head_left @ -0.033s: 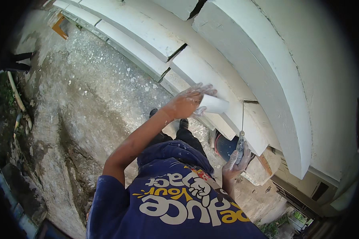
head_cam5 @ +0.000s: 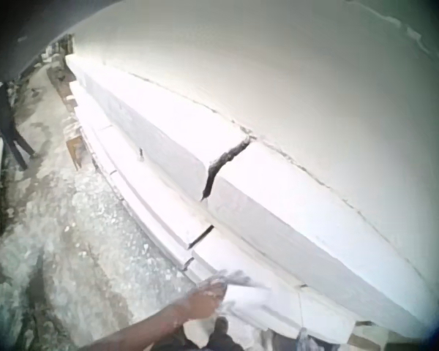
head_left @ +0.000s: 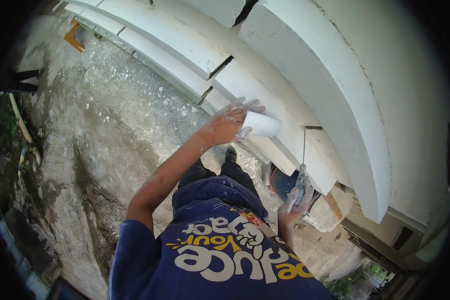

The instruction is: Using a putty knife to apply and smooth filler or putty into gaps in a white wall structure.

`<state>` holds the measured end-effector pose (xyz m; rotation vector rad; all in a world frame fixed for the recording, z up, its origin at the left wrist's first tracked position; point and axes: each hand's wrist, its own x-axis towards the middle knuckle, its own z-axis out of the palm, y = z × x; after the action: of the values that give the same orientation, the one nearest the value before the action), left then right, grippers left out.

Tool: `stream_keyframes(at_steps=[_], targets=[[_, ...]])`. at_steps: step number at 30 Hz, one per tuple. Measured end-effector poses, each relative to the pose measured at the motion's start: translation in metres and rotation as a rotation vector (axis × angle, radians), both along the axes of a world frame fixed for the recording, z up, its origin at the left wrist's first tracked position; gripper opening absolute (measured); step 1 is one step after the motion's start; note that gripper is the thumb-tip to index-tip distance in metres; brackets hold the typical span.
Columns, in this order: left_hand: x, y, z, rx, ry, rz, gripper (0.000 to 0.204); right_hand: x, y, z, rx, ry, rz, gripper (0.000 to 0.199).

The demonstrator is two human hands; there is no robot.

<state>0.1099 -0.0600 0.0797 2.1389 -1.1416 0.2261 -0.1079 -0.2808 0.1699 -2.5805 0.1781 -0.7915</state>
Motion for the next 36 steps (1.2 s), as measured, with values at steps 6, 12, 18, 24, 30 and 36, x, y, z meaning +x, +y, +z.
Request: stream_keyframes(at_steps=[6,12,18,24,30,36], targets=[[0.047,0.106,0.003,-0.093,0.11,0.423,0.034,-0.001,0.014,-0.024,0.187,0.031,-0.157,0.039],[0.004,0.014,0.02,-0.24,0.226,0.395,0.037,0.004,-0.001,-0.036,0.074,-0.199,-0.011,0.041],[-0.073,-0.106,0.016,-0.004,0.114,-0.12,0.043,-0.015,-0.008,-0.034,0.183,-0.201,-0.115,0.046],[-0.125,-0.129,0.014,-0.03,0.428,-0.565,0.043,-0.033,-0.014,-0.033,0.457,-0.242,-0.324,0.049],[-0.136,-0.108,0.039,0.089,0.523,-0.703,0.042,-0.04,-0.024,-0.042,0.947,-0.401,-0.399,0.048],[-0.153,-0.102,0.035,0.137,0.314,-0.665,0.044,-0.036,-0.02,-0.05,0.943,-0.345,-0.512,0.045]])
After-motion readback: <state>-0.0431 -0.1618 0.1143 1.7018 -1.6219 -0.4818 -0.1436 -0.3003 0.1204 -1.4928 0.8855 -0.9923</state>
